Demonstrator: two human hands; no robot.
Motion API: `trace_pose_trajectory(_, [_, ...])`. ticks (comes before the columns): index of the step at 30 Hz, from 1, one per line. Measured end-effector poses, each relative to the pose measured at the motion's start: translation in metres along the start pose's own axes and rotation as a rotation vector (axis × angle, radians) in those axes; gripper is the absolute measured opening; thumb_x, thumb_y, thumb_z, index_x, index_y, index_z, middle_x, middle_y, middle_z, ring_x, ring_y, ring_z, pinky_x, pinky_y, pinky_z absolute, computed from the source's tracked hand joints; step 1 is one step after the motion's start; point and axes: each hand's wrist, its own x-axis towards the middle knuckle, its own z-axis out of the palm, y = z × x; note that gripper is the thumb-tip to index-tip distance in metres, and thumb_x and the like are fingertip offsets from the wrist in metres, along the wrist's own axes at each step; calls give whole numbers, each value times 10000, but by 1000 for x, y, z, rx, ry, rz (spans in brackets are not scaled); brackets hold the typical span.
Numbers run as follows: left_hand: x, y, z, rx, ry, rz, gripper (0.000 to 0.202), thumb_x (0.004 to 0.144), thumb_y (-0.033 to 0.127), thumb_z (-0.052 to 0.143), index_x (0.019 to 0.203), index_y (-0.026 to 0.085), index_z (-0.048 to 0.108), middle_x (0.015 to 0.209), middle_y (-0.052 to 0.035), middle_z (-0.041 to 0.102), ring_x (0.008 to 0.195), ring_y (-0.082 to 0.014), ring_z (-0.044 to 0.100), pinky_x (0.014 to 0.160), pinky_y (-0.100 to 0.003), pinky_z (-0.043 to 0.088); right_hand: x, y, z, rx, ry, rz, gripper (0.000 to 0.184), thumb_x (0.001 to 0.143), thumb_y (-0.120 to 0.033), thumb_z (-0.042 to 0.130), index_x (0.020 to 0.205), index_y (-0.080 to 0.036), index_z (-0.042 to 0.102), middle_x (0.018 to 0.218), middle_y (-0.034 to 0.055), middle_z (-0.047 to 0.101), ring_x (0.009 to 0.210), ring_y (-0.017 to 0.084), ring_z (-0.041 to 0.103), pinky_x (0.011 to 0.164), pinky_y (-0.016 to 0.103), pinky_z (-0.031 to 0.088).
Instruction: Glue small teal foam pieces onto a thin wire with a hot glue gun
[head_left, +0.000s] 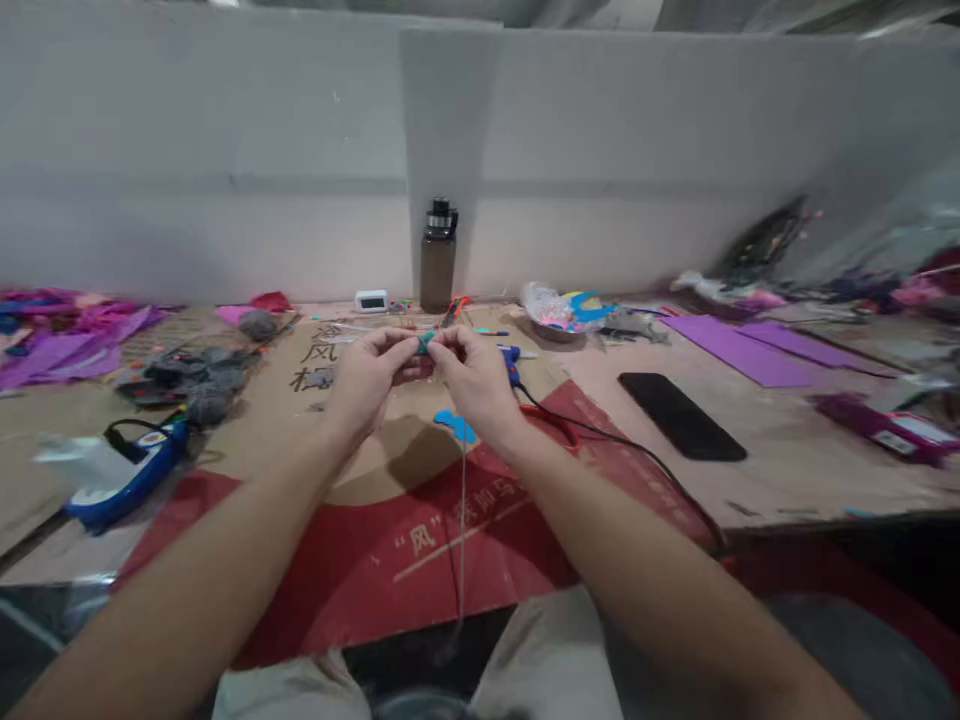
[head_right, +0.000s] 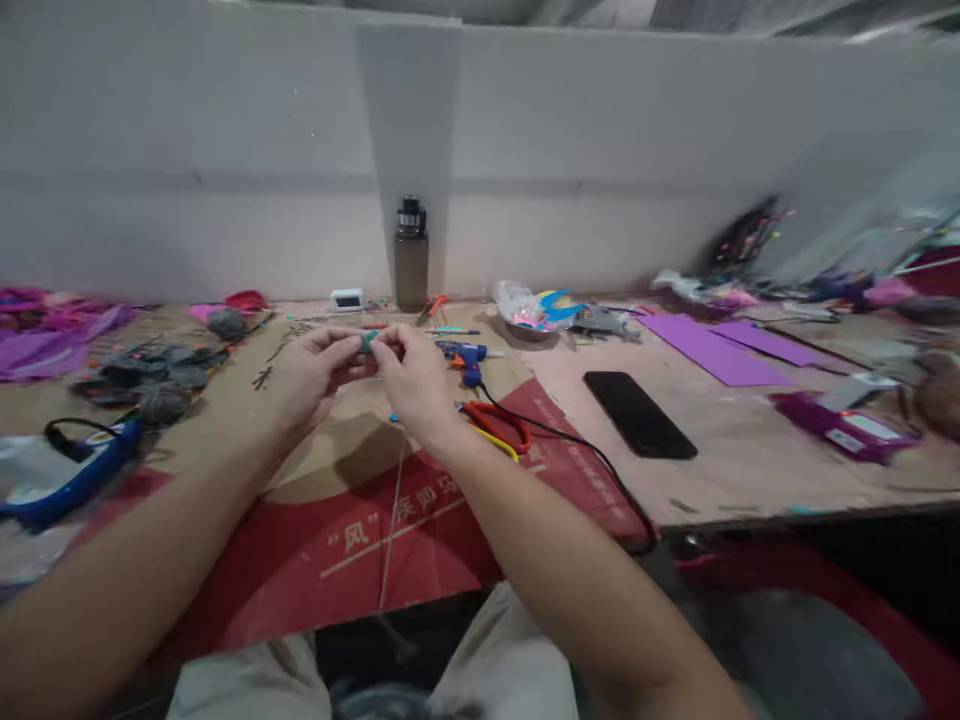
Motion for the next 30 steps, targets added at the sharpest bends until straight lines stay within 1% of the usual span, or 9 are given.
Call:
trace_pose_trajectory(8, [-2, 3, 0, 53, 6, -5, 248, 659, 288, 775, 806, 122, 665, 745, -40, 687, 611, -122, 644, 667, -288, 559, 1, 0, -4, -84, -8, -15, 193, 855, -326, 497, 728, -189, 545, 690, -10, 539, 674, 122, 469, 627, 257, 357])
trace_pose_trajectory(16, [-1, 2, 0, 56, 43, -17, 245, 644, 291, 773, 762, 123, 640, 679, -23, 659, 563, -106, 611, 613, -266, 539, -1, -5, -5, -151, -20, -14, 183, 839, -298, 521, 698, -183, 540, 650, -23, 513, 617, 110, 436, 605, 259, 340])
trace_pose_trajectory(26, [-1, 1, 0, 113, 31, -9, 166, 670, 239, 710, 714, 115, 608, 615, -12, 610, 529, -90, 569, 569, -237, 502, -2, -2, -4, -221, -38, -33, 130, 800, -264, 558, 696, -187, 554, 629, -22, 532, 586, 105, 434, 590, 257, 345])
trace_pose_trajectory(30, [0, -1, -1, 165, 19, 5, 130, 681, 216, 685, 686, 125, 592, 594, -4, 593, 525, -87, 556, 572, -236, 496, -1, -3, -4, -259, -6, -21, 136, 782, -262, 571, 672, -187, 549, 625, -19, 530, 593, 109, 439, 585, 258, 337])
